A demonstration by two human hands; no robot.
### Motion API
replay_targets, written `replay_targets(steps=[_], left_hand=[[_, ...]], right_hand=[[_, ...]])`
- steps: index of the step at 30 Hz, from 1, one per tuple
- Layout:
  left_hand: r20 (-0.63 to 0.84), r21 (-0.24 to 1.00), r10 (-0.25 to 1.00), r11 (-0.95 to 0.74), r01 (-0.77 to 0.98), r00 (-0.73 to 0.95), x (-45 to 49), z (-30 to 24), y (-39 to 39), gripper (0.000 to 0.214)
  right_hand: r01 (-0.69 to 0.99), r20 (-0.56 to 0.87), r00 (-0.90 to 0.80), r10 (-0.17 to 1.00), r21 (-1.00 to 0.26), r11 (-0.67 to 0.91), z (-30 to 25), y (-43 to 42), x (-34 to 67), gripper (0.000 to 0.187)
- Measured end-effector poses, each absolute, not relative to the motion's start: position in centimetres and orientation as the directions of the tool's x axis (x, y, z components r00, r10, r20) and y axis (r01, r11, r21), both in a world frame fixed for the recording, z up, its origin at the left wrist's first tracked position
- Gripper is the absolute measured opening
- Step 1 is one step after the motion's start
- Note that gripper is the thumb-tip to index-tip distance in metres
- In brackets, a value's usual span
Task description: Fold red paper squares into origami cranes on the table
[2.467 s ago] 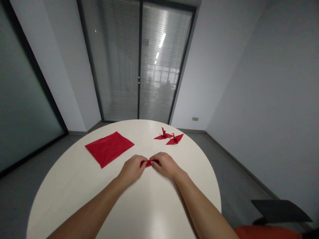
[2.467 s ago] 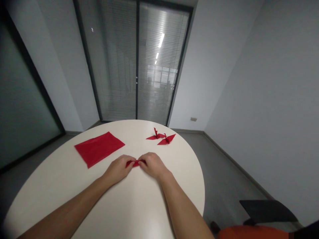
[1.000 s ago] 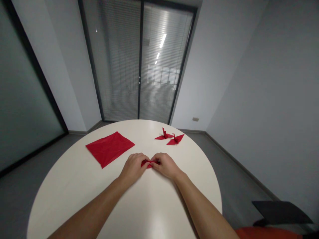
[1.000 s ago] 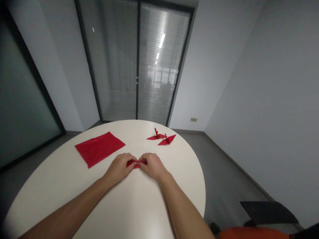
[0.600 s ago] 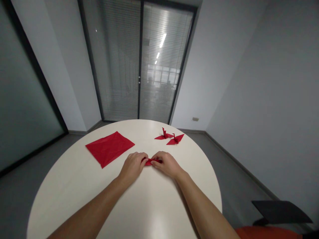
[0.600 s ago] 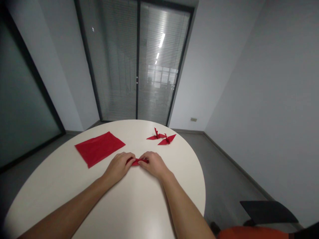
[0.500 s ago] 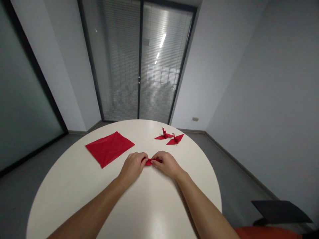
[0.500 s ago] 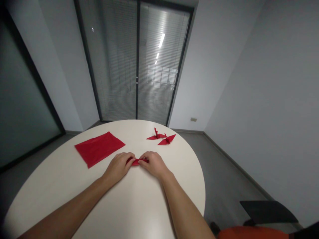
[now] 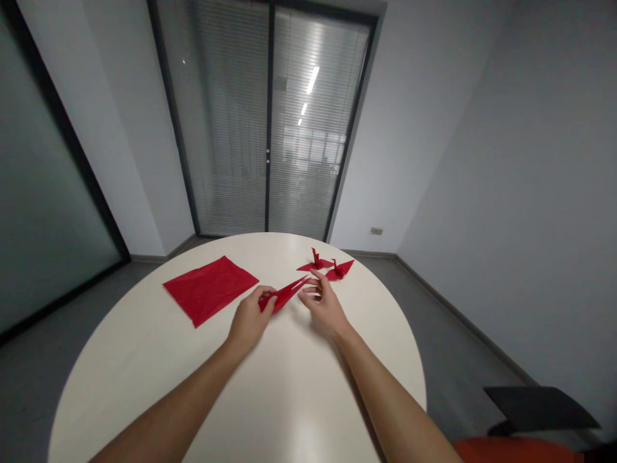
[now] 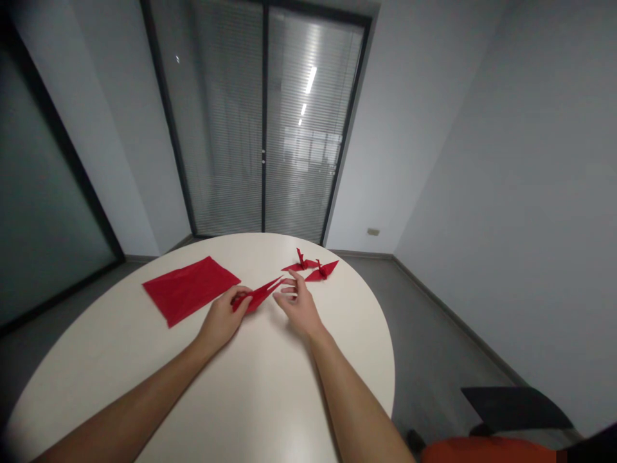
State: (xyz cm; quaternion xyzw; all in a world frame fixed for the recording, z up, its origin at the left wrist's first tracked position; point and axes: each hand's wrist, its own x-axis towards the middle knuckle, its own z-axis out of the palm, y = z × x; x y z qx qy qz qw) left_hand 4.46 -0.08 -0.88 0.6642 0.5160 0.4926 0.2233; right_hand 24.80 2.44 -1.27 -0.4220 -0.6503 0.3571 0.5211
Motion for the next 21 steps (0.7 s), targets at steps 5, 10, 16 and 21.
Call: replay_targets(steps=[5,10,16,21], left_hand=[[0.383,0.909,0.923,-0.368,0.195,-0.045,5.1,-0.8,0.3,0.027],[0.337,0.938,0.941,-0.334,0.098,-0.025,5.4,-1.0,0.3,0.032],[0.305,0.947,0.949,-0.311,0.081,0.078,5.7,-0.7,-0.4,0.03],[0.285,0.956,0.95,-0.291,0.033,0.125,5.9,-0.5,-0.8,0.028]], right_hand=[[-0.042,0.312,-0.332,0.89,-0.948,0.317,-1.3,1.9,23.9,0.058],[-0.113,0.311,-0.358,0.88,-0.95,0.29,-0.6,1.4,23.3,0.039],[-0.126,0.277,-0.293,0.915,-0.96,0.25,-0.8,1.9,23.5,0.035],[-0.124,0.249,-0.296,0.922,-0.967,0.221,-0.7,1.7,23.5,0.033]])
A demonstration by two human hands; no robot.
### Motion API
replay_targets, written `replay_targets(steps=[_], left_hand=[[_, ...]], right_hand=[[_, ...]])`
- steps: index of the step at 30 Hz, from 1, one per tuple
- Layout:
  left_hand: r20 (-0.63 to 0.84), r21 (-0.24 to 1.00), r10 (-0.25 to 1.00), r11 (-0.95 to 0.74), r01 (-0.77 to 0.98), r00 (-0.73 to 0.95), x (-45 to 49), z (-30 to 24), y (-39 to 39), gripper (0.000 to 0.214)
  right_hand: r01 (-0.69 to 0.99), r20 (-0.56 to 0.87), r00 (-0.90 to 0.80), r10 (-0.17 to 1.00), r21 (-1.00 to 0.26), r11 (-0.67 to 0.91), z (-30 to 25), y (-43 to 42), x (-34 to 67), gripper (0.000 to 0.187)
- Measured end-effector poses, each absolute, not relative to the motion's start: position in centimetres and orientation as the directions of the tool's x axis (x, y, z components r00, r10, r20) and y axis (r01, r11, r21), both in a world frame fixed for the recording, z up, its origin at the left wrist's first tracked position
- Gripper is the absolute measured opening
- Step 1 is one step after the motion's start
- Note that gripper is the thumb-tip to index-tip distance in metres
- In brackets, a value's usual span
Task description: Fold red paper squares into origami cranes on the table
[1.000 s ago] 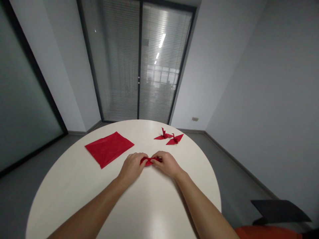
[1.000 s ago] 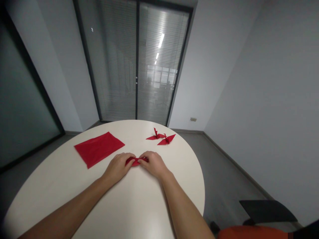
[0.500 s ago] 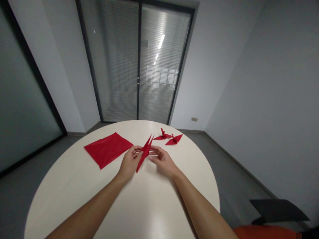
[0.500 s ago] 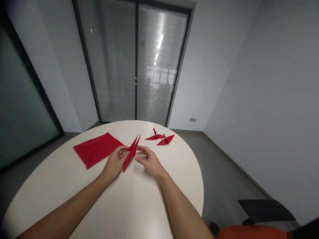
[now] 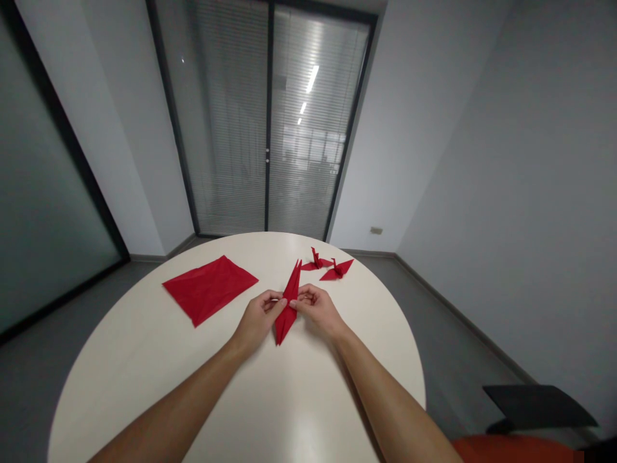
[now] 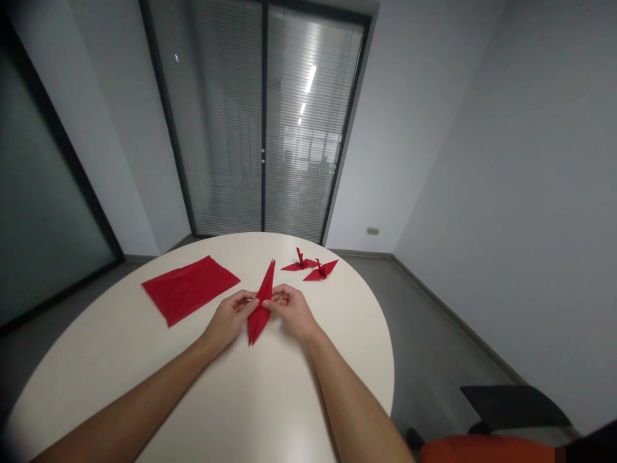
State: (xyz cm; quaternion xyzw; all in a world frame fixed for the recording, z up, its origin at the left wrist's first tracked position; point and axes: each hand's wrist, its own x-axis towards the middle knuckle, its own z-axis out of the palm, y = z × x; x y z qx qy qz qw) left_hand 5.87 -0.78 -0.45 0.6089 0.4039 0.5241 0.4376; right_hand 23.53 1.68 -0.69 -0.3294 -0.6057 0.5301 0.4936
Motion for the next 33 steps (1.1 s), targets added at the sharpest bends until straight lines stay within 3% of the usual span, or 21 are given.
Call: replay_targets(steps=[7,20,33], left_hand=[[0.287,0.956,0.954,-0.291,0.045,0.089,6.0,-0.8,-0.8,0.021],[0.505,0.744,0.862,-0.458,0.486,0.04,6.1,-0.4,-1.9,0.005],[0.61,0.602,0.789,-0.517,0.608,0.067,6.4,0.0,-2.4,0.015]], right_hand=[[-0.117,0.157,-0.28,0.947,-0.985,0.129,-0.3,1.2,23.1,0.035],[-0.181,0.14,-0.299,0.944,-0.979,0.088,-0.6,1.2,22.3,0.036],[-0.16,0.067,-0.335,0.94,-0.987,0.013,0.1,0.8,22.0,0.045]])
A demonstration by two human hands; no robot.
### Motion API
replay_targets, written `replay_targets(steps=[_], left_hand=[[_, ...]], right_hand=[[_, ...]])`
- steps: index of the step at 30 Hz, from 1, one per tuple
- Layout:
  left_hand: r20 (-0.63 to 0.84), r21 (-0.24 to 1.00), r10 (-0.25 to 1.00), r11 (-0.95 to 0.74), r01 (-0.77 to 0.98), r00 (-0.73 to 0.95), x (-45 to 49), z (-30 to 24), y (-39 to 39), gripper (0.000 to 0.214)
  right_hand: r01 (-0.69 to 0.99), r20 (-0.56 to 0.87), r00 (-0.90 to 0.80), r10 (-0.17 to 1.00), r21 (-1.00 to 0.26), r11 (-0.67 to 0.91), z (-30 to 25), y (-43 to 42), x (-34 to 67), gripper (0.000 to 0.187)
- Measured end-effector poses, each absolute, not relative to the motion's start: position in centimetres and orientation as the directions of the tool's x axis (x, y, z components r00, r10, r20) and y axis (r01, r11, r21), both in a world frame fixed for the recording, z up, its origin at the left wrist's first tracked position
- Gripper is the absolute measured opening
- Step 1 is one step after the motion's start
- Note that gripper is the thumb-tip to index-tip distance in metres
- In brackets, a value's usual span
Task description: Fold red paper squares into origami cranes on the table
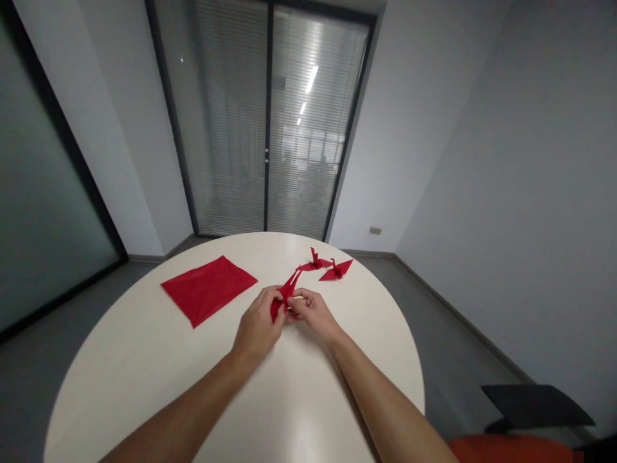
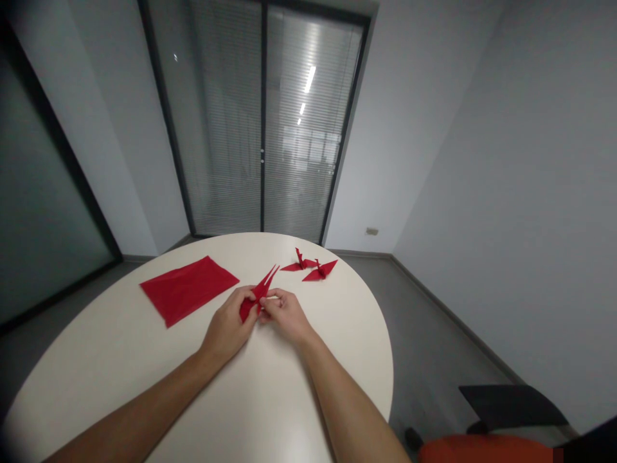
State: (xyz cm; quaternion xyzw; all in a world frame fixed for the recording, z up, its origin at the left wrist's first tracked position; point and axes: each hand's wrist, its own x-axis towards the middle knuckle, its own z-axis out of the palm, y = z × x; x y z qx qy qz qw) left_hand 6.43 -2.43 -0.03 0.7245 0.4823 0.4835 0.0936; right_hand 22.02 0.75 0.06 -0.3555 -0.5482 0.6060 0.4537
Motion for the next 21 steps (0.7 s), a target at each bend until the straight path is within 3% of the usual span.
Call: replay_targets(steps=[6,10,16,18,21], left_hand=[[0.632,0.517,0.765,-0.536,0.667,0.125,6.6,-0.5,-2.2,0.022],[0.615,0.537,0.778,-0.532,0.654,0.128,6.8,-0.5,-2.5,0.024],[0.528,0.752,0.849,-0.486,0.445,0.035,6.5,-0.5,-1.7,0.01],[0.406,0.874,0.914,-0.384,0.299,-0.011,6.4,-0.8,-1.2,0.016],[0.337,0.934,0.939,-0.324,0.153,-0.069,6.4,-1.2,-0.5,0.028]], right_hand=[[-0.176,0.071,-0.353,0.933,-0.984,0.008,0.0,0.7,22.2,0.046],[-0.194,0.09,-0.368,0.925,-0.981,0.018,-0.3,1.0,22.4,0.04],[-0.134,0.098,-0.388,0.917,-0.99,0.049,-0.4,1.0,22.5,0.035],[-0.117,0.109,-0.386,0.916,-0.991,0.069,-0.3,0.9,22.5,0.037],[-0.096,0.136,-0.36,0.923,-0.99,0.108,-0.2,0.9,22.5,0.039]])
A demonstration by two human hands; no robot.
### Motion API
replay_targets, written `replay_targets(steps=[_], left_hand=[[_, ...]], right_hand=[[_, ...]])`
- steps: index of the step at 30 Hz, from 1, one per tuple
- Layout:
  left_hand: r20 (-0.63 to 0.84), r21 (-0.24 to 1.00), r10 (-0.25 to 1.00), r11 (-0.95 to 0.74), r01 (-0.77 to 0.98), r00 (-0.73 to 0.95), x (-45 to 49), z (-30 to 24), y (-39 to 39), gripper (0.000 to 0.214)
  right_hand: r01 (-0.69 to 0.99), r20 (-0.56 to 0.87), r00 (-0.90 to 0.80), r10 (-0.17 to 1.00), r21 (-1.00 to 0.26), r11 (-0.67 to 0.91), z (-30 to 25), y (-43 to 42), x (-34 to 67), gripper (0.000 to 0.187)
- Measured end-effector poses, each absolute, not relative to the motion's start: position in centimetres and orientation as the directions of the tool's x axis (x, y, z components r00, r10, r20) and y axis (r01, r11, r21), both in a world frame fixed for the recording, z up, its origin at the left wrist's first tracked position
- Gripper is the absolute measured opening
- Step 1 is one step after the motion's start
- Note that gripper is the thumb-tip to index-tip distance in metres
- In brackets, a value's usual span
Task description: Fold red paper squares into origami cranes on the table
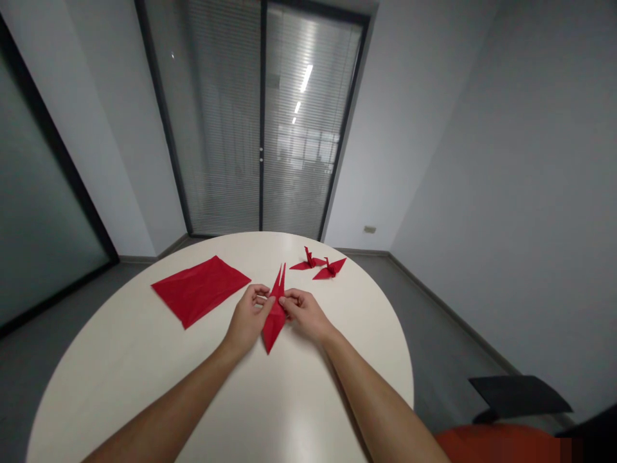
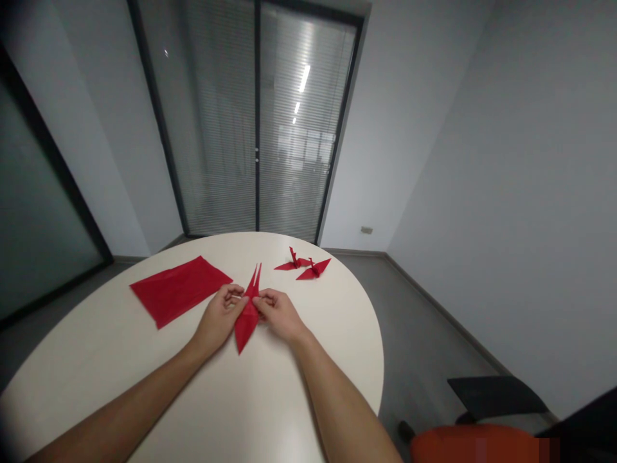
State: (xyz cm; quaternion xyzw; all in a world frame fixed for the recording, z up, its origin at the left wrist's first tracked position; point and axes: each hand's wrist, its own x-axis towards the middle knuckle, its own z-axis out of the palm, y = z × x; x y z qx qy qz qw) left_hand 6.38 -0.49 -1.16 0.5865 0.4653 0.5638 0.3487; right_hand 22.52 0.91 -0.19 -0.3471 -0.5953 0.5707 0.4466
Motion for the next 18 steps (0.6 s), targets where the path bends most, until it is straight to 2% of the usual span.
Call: replay_targets(steps=[5,14,18], left_hand=[[0.185,0.982,0.983,-0.185,-0.035,-0.008,6.6,-1.4,-0.1,0.043],[0.123,0.991,0.99,-0.118,-0.069,0.073,7.5,-1.0,-0.8,0.041],[0.036,0.993,0.996,-0.027,-0.115,0.08,7.6,-1.1,-1.0,0.041]], right_hand=[[-0.042,0.148,-0.35,0.925,-0.989,0.142,-0.3,0.9,22.8,0.041],[0.073,0.203,-0.28,0.938,-0.97,0.231,-1.2,1.1,23.4,0.043],[0.112,0.206,-0.277,0.939,-0.963,0.244,-1.1,1.1,23.5,0.045]])
